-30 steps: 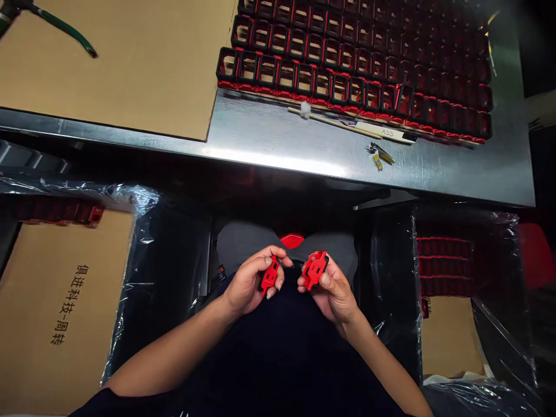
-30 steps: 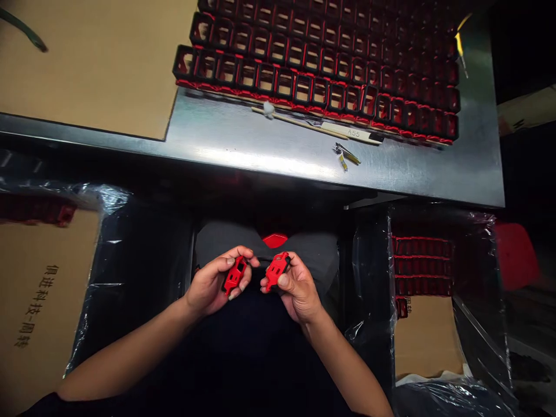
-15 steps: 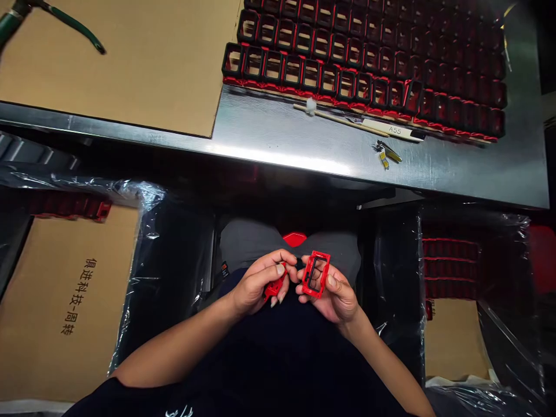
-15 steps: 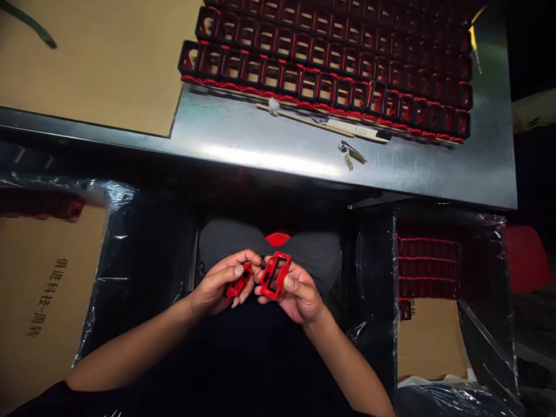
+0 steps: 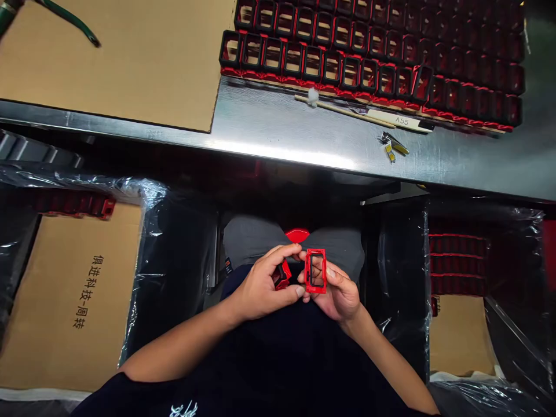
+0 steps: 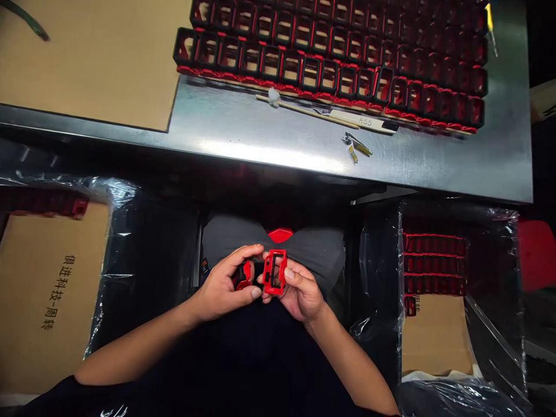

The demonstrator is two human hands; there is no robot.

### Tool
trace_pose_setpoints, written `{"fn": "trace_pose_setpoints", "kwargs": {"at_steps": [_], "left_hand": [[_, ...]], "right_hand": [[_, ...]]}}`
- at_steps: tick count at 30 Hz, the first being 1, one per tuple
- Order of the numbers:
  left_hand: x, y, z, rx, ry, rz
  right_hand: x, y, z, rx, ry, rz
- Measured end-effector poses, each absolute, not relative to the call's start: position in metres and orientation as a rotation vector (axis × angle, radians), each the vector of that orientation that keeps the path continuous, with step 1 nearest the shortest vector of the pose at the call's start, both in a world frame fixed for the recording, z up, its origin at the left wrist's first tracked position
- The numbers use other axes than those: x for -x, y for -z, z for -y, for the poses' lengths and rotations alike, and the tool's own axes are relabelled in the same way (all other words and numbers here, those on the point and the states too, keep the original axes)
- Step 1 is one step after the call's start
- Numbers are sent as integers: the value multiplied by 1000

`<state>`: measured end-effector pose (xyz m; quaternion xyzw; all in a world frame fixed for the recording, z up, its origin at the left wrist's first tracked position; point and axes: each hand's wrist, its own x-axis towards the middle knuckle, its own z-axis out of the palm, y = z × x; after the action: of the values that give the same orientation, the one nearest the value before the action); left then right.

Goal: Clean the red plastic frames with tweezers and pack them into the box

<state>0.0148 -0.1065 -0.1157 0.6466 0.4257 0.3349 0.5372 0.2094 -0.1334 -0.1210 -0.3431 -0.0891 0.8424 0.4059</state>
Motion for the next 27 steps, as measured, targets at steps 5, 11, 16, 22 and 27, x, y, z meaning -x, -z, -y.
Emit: {"fn": "trace_pose_setpoints", "kwargs": {"at_steps": [5,11,16,22,27], "left_hand": [[-17,113,105,-1648,-823,-975],[-18,110,106,-1642,-805,-1014],[-20,107,107,-1717,-886,-1007],[-26,97,106,-1841,-971,-960],[-29,92,106,-1905,-998,-944]], "right_hand": [[-208,123,136,817,-2159,173],[-208,124,138,857,-2211,136],[-207,127,139,837,-2251,151],[-207,130,143,741,-2282,176],[-206,133,143,667,-2284,115]]}}
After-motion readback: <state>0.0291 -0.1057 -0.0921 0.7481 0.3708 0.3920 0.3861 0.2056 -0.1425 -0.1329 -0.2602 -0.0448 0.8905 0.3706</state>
